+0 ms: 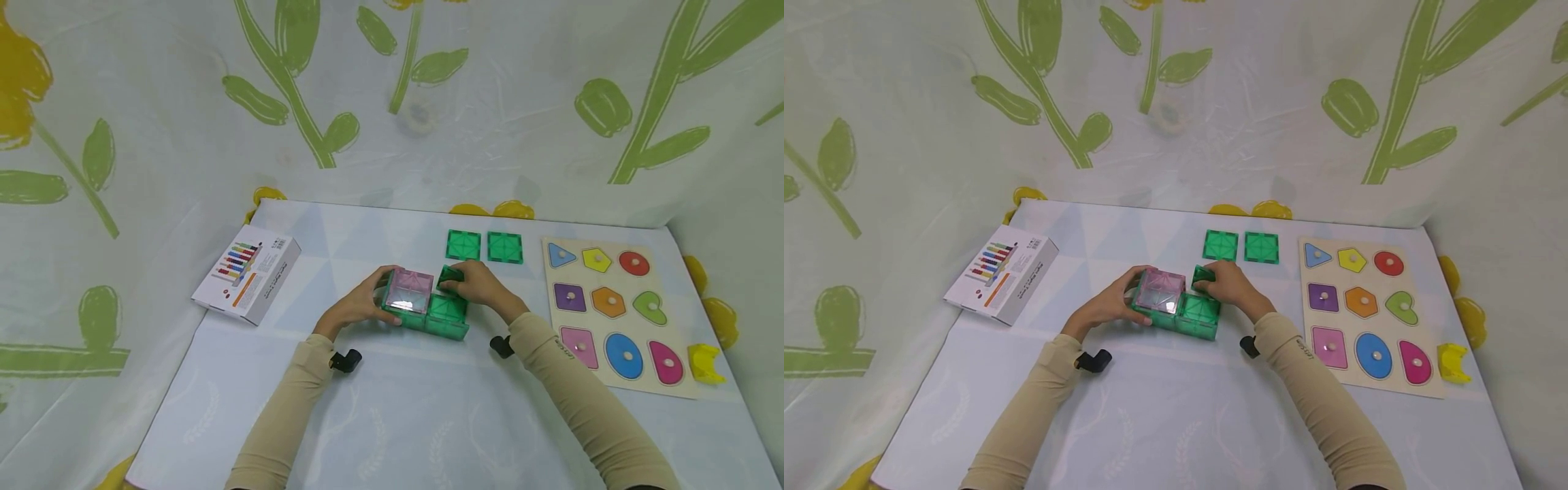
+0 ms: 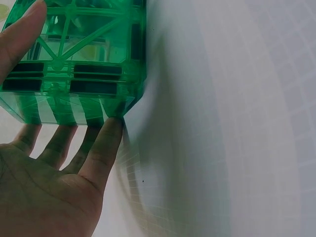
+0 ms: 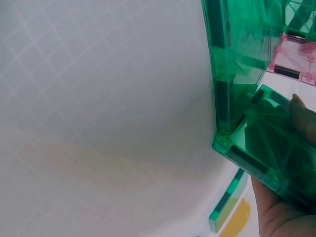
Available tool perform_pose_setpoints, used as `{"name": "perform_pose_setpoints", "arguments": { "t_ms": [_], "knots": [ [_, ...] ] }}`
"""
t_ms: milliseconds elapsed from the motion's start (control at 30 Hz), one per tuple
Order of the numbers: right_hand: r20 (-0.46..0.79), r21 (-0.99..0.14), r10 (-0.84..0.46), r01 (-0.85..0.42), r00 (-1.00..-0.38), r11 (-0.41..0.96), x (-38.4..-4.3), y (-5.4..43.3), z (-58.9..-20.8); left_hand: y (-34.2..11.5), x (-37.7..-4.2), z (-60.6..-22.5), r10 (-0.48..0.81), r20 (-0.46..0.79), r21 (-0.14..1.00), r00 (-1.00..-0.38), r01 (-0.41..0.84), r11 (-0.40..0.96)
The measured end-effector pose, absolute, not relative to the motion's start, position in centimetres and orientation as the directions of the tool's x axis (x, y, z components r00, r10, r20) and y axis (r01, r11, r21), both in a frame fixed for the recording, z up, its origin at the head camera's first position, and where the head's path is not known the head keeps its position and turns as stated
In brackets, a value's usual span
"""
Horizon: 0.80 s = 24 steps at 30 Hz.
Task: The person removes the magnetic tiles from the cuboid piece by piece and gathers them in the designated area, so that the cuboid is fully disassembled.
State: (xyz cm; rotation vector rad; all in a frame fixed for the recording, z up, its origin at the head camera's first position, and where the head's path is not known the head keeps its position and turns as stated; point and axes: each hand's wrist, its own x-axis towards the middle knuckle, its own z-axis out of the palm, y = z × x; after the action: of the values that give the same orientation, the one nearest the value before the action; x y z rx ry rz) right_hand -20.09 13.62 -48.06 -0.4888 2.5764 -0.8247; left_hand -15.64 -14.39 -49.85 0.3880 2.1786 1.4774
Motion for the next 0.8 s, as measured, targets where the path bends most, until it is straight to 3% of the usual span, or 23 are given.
{"name": "perform_pose_setpoints", "arguments": {
  "t_ms": [800],
  "knots": [
    [-0.262, -0.607, -0.446, -0.213, -0.856, 0.766, -20.05, 13.75, -47.73, -14.53, -15.69, -50.16, 0.485, -0.222, 0.926, -0.846, -0.028, 0.375]
  ]
}}
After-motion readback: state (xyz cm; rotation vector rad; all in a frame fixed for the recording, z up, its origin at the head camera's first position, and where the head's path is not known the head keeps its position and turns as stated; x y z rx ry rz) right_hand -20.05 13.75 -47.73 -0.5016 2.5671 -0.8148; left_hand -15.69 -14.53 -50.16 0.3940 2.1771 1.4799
